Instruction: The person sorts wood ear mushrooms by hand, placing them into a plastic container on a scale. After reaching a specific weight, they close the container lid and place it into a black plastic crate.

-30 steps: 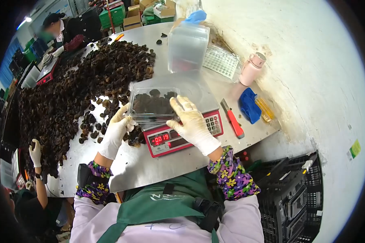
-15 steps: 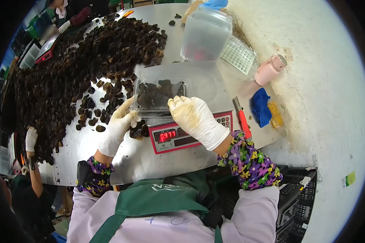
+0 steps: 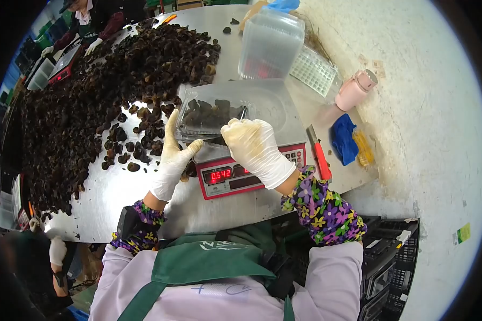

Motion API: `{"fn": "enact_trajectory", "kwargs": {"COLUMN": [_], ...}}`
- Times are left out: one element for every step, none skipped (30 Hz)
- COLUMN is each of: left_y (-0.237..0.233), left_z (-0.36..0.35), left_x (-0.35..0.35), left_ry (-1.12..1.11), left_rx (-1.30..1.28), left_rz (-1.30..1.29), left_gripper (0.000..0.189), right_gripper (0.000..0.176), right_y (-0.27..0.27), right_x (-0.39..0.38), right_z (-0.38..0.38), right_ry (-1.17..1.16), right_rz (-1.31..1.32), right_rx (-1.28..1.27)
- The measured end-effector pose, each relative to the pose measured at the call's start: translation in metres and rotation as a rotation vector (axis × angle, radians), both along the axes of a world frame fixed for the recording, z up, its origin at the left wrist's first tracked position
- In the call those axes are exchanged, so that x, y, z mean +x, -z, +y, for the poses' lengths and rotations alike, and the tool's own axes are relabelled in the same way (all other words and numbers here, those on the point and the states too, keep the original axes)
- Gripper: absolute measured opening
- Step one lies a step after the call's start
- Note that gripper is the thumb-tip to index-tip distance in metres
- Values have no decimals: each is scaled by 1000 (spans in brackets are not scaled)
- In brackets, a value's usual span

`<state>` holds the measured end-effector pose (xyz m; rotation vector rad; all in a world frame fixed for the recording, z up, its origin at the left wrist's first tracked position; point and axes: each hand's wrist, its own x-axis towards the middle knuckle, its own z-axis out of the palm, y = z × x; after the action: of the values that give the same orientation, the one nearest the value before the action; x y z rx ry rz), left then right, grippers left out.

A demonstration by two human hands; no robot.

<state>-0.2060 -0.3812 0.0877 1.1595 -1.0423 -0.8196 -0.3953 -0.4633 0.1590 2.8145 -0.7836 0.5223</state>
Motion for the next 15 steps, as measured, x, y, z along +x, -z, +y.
{"fn": "enact_trajectory", "kwargs": {"left_y": [1,0,-9,-14,-7,-4,-2,0,-10,-9,-7,-4,1,7,10], "left_z": [-1,-1,0,-1,-5,-8,-11,-13,-11,-12,-13,-14,-15,-15,-15], "left_x": [-1,-1,-3,-5,-7,-10,-13,-16,-22,-23,-24,-25,-23,-21,-19], "left_ry": [-29,-29,-34,-38,-81,-82,-155,-225,-225,-217,-223,-231,-226,-267,-311], "left_rx": [-18,-9,75,157,142,142,123,104,139,141,118,95,96,95,92], "left_rz": [-35,-38,109,254,360,355,338,320,352,348,384,420,415,408,401], "left_gripper": [92,92,90,88,86,86,85,84,85,85,85,84,84,84,84], "right_gripper": [5,5,6,6,6,5,5,5,5,5,6,8,11,11,13], "right_y": [-1,-1,-2,-2,-3,-4,-8,-13,-18,-21,-23,-27,-35,-46,-58], "right_x": [0,1,2,3,4,5,6,6,6,6,8,9,8,4,-1], "right_z": [0,-2,-2,-2,-2,-3,-5,-8,-11,-14,-18,-22,-29,-37,-48], "right_ry": [0,1,-2,-5,-12,-18,-17,-12,-5,3,16,27,25,27,54], "right_rz": [-2,-33,-63,-67,-58,-49,-53,-30,-7,-11,40,90,90,86,-41], "right_rx": [2,10,11,14,12,9,9,5,3,4,-1,-5,12,13,171]}}
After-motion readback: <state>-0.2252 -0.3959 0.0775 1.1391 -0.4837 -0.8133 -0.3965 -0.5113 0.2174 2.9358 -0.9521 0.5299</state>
